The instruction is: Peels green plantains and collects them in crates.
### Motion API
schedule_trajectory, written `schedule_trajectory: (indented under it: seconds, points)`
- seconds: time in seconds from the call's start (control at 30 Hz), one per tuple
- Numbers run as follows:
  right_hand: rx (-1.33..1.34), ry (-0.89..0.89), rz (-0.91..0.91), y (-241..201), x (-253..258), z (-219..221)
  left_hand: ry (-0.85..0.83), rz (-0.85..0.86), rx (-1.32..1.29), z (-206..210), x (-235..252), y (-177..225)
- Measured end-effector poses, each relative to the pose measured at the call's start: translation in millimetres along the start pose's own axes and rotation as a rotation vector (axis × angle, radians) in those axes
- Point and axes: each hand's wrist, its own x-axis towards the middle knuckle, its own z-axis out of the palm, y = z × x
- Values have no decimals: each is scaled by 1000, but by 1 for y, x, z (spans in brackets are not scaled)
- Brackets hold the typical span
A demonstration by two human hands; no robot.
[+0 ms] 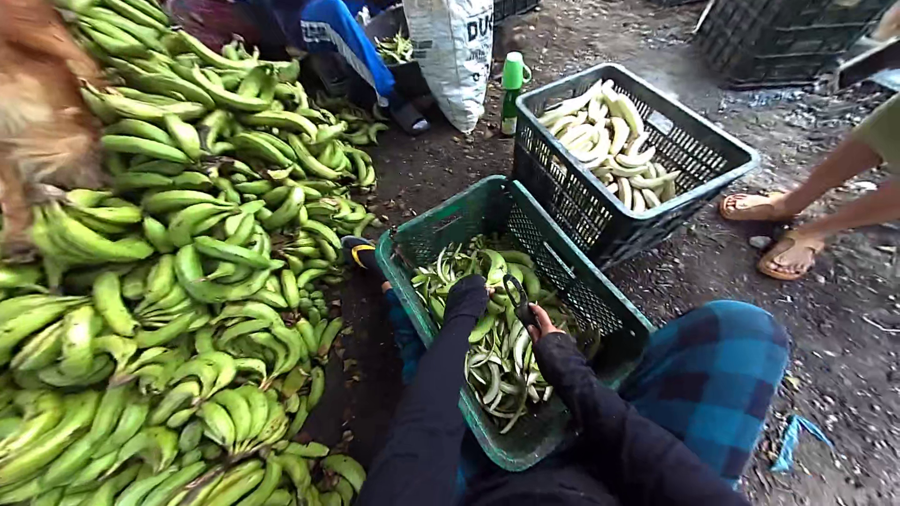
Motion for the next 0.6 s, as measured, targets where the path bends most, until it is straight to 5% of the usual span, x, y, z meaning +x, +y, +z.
schedule_trajectory:
  seconds: [0.07,0.37,0.6]
  points:
    - [11,-108,117,-18,1,0,87,67,15,11,7,-15]
    - [87,-68,260,-47,-20,8,57,33,5,18,13,-24]
    - [778,152,436,-35,10,40,70,40,-33,26,29,-31]
